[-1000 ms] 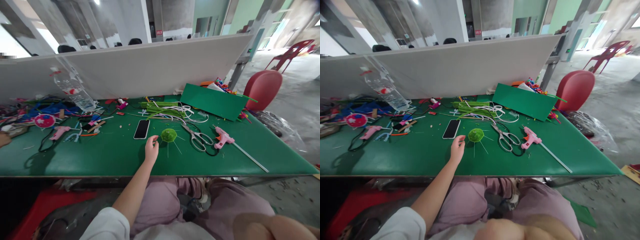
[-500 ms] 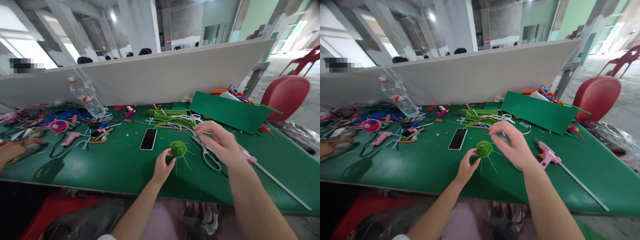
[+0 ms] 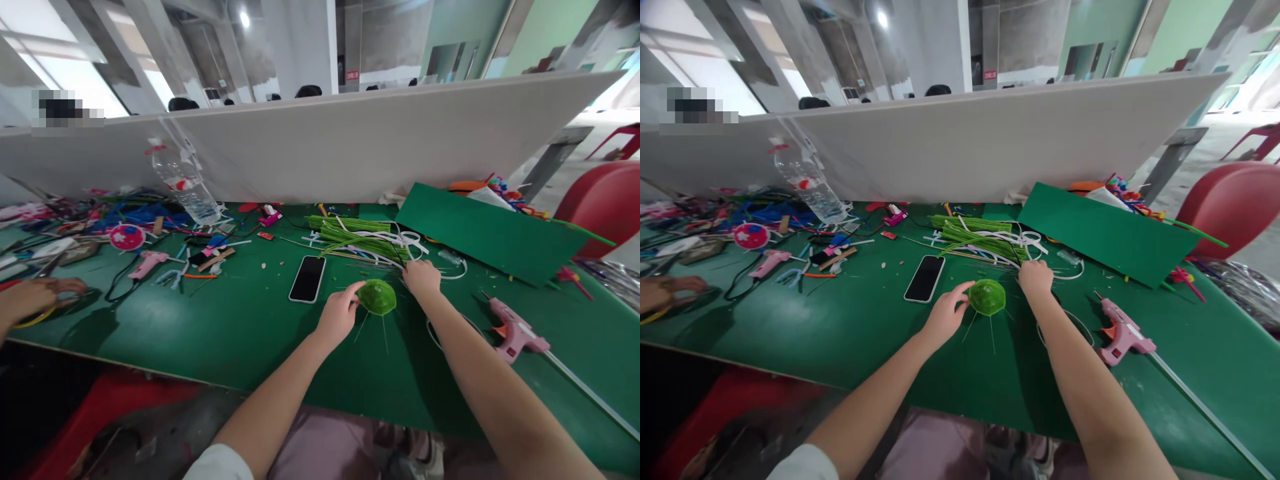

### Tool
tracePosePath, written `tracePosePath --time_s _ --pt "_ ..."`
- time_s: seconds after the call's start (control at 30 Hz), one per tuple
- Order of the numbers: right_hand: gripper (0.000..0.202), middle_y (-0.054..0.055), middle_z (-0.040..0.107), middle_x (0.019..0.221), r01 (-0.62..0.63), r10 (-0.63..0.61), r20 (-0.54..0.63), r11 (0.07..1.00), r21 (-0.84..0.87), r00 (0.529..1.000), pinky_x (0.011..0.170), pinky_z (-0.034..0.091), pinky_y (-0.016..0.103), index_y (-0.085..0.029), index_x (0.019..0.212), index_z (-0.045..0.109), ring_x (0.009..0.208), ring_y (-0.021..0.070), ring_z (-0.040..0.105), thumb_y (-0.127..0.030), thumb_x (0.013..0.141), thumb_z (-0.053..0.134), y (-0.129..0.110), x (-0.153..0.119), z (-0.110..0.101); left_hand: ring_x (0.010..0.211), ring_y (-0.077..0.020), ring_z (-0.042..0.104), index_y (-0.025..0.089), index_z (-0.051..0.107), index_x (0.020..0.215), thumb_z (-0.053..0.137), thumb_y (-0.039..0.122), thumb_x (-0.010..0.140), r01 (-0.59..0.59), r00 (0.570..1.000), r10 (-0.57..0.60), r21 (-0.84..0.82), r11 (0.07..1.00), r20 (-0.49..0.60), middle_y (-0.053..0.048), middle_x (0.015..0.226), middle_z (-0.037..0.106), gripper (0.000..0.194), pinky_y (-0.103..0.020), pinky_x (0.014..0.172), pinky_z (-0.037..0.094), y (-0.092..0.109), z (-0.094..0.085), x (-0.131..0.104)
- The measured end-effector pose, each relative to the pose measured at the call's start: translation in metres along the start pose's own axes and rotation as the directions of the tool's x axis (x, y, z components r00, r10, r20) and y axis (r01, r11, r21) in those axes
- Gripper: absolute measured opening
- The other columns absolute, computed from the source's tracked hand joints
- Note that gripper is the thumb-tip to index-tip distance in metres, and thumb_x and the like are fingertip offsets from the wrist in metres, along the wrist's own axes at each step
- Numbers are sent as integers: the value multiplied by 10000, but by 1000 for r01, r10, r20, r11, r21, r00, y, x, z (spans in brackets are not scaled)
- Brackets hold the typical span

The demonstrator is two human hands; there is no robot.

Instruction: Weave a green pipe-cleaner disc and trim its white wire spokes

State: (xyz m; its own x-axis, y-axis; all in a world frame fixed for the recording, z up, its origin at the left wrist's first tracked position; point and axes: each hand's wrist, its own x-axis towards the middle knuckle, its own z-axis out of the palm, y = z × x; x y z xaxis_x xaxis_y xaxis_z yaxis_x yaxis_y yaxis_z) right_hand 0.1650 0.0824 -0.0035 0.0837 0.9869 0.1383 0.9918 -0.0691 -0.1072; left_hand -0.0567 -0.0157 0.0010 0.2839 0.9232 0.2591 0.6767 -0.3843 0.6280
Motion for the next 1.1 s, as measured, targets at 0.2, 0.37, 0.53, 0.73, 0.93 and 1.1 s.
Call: tracePosePath --time_s 0.2,0.37,0.53,0.73,0.93,1.1 --pt "273 126 639 773 -40 35 -113 998 -44 993 573 387 280 -149 840 645 817 242 558 -194 857 377 9 -10 -17 1037 -202 519 251 394 1253 401 28 724 71 993 -78 -86 994 -87 -57 1127 561 574 -339 791 485 -13 -3 -3" --pt "270 72 658 832 66 1 -469 990 126 883 651 392 279 -199 905 639 810 210 561 -305 870 394 24 -31 -40 1138 -188 450 201 476 1158 368 101 812 -26 921 33 24 999 -388 -82 1169 522 376 -370 956 390 -9 -22 11" --pt "259 63 660 819 215 76 -563 876 433 823 646 430 281 -195 871 657 726 185 576 -346 842 448 30 -54 -51 1282 -232 287 205 416 1245 399 240 866 -208 911 269 214 955 -313 -102 1367 353 381 -431 1027 269 13 -27 45" --pt "249 42 661 760 158 108 -387 788 595 916 564 425 264 -202 878 657 633 169 577 -374 804 494 33 -57 -43 842 -166 578 220 479 1222 358 325 892 -152 983 155 36 988 -102 -56 916 640 367 -330 807 431 6 -16 51" --pt "228 34 667 733 155 -117 -118 902 404 986 539 372 250 -219 859 663 615 168 570 -321 807 465 21 -52 -18 750 -158 560 217 547 1173 373 312 881 -39 998 47 156 987 -48 -59 867 621 353 -267 653 421 -21 -29 39" --pt "239 24 644 676 176 -158 -78 904 390 984 505 341 241 -226 867 659 555 150 538 -340 810 457 13 -56 -15 682 -161 578 229 637 1038 426 376 841 151 971 -146 -9 989 188 -57 848 650 324 -257 569 435 -23 -34 35"
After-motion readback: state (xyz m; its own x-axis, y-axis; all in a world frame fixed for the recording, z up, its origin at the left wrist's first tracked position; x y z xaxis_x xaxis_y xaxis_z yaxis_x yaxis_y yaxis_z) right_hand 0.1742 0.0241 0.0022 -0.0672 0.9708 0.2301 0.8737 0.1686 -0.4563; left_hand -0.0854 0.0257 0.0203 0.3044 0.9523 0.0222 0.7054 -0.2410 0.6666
